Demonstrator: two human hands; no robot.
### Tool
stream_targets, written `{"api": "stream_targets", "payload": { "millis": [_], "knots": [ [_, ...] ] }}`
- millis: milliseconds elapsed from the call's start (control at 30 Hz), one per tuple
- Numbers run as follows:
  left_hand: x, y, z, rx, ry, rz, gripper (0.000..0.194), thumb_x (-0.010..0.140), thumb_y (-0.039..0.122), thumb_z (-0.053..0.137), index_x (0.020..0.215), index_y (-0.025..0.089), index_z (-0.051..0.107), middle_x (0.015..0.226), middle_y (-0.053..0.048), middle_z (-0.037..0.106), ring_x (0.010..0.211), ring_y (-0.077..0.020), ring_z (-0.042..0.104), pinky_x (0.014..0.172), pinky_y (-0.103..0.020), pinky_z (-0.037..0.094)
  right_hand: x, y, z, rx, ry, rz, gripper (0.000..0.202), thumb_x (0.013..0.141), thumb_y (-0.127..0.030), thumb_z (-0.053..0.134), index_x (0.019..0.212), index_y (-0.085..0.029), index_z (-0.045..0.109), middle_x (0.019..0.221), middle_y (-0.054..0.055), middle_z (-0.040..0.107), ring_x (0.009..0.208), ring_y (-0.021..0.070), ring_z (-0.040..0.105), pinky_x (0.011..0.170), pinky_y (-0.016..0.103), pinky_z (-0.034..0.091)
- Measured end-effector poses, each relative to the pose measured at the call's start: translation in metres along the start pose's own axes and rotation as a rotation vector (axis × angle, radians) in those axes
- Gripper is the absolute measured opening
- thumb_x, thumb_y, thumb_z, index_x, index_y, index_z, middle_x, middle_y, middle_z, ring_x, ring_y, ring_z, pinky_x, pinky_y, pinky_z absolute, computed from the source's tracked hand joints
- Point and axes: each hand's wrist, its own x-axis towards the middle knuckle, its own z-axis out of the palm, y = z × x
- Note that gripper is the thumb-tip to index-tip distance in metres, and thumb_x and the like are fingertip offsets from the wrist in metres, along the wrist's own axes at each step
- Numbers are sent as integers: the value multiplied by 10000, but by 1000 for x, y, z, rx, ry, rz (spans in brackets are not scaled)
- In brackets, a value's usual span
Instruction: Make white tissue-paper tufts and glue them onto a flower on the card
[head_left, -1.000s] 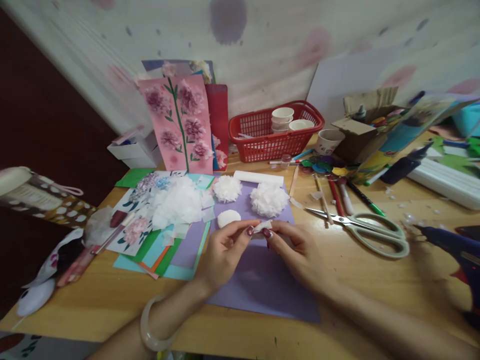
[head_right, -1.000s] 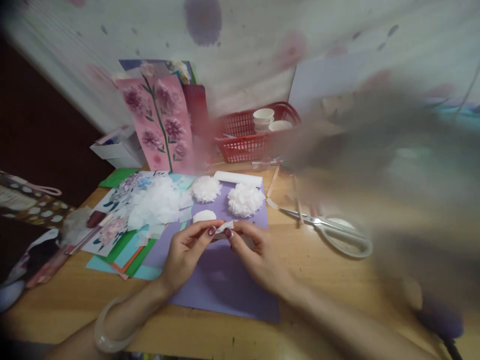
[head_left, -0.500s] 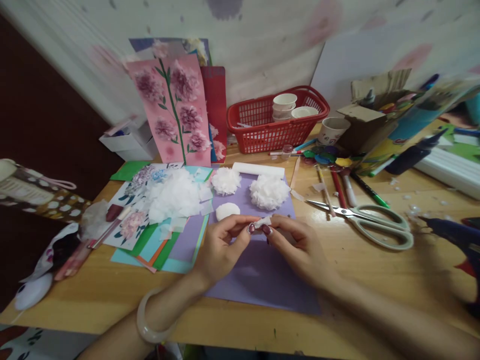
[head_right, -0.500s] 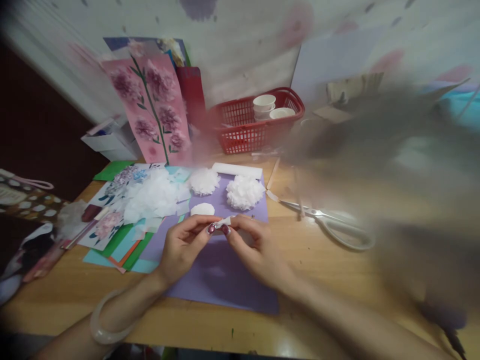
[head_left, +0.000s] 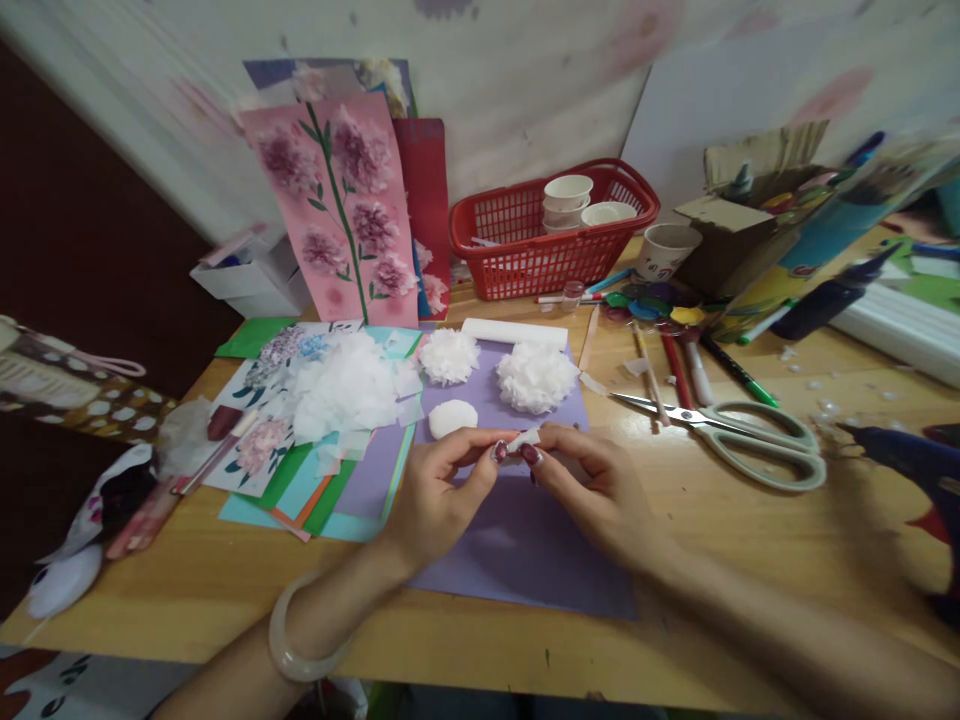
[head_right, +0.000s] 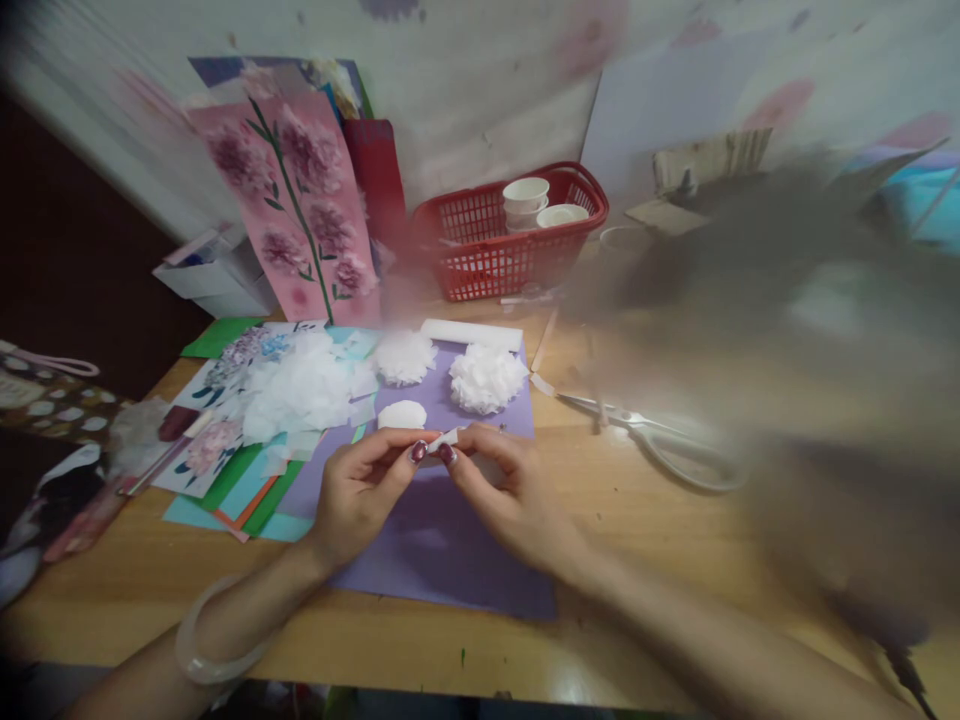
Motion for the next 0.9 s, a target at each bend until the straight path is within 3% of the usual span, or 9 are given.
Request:
{"api": "stream_targets", "payload": {
  "millis": [333, 900],
  "knots": [
    [-2, -2, -1, 63, 4, 50, 199, 896, 158, 554, 1026, 197, 700, 1023, -19, 754, 876, -108, 710, 795, -155, 550, -1, 0, 0, 36, 10, 36, 147, 902, -227, 563, 853, -192, 696, 740, -12, 643, 701, 121, 585, 643, 218, 437],
    [-3, 0, 1, 47, 0, -1, 209, 845, 155, 595, 1020, 193, 702, 992, -42, 748, 897, -163, 709, 829, -238, 566, 0, -1, 2, -5, -4, 29, 146, 912, -222, 532, 823, -185, 642, 760, 11, 647, 714, 143, 586, 667, 246, 457]
  ]
}}
